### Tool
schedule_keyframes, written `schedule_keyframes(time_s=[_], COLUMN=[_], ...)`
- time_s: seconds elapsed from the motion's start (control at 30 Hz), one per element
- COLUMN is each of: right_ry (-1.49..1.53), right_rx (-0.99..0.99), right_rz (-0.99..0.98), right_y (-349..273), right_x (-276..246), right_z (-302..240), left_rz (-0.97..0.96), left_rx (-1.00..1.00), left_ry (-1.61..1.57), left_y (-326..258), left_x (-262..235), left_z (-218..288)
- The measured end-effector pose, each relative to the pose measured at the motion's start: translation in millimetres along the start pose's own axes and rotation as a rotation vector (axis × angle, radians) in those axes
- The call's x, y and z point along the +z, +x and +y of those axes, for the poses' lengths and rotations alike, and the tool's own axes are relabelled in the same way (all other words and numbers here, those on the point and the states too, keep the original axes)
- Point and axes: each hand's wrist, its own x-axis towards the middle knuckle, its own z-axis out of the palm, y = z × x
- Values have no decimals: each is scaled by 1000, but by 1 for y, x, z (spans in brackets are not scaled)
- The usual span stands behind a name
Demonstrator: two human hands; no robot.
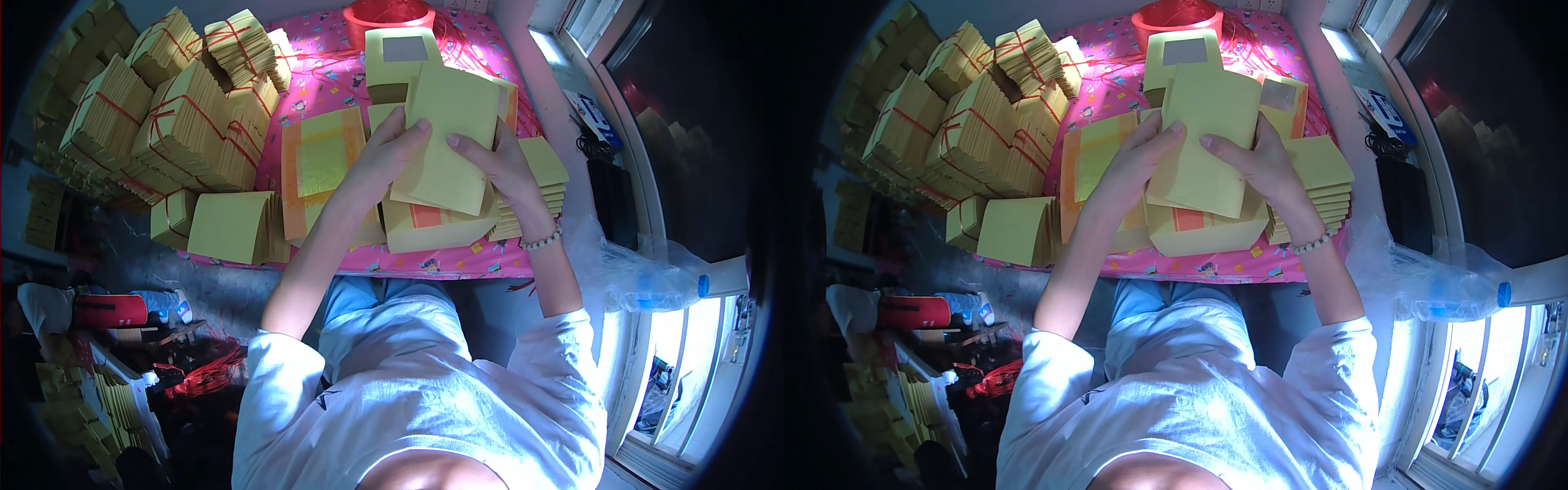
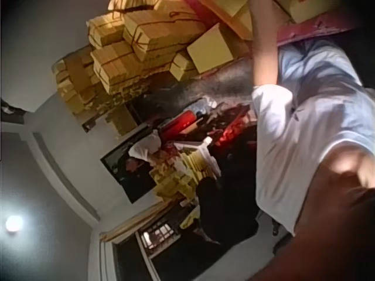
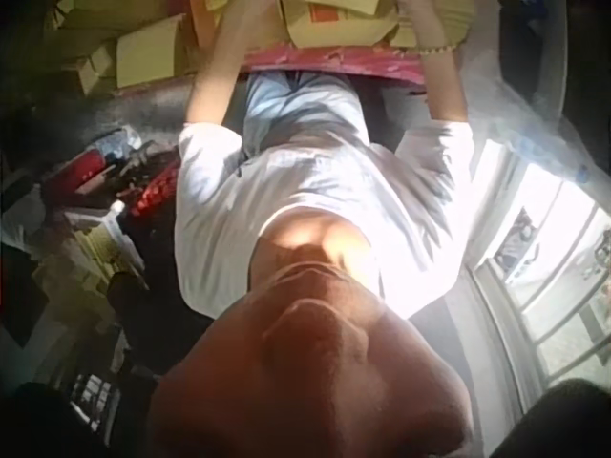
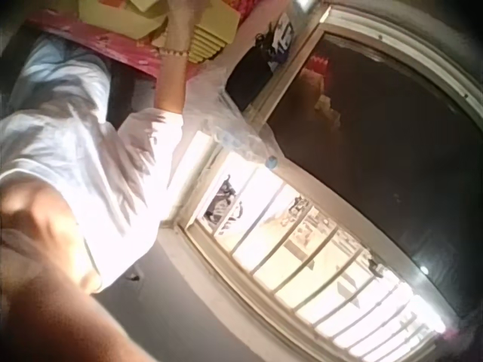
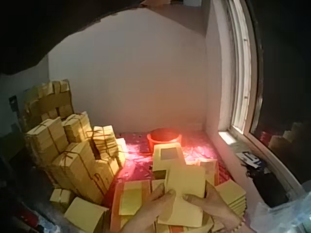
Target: The person folds yellow paper sheets with a central gray square and red stripe into small packets. They repeatedly pick up a sheet, fold it in half, and place it into a growing stack on the table. Bundles of similar sheets are visible nearby.
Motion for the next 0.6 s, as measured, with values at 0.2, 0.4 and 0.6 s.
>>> schedule_keyframes(time_s=[0.2,0.4,0.6], right_ry=[-110,-257,-258], right_rx=[-196,-315,-320], right_rz=[17,20,-14], right_y=[-5,-17,-27], right_x=[2,7,7], right_z=[5,-2,-6], left_rz=[-32,-24,4], left_rx=[108,321,489], left_ry=[28,69,94], left_y=[0,-4,-11], left_x=[0,3,6], left_z=[-6,-19,-36])
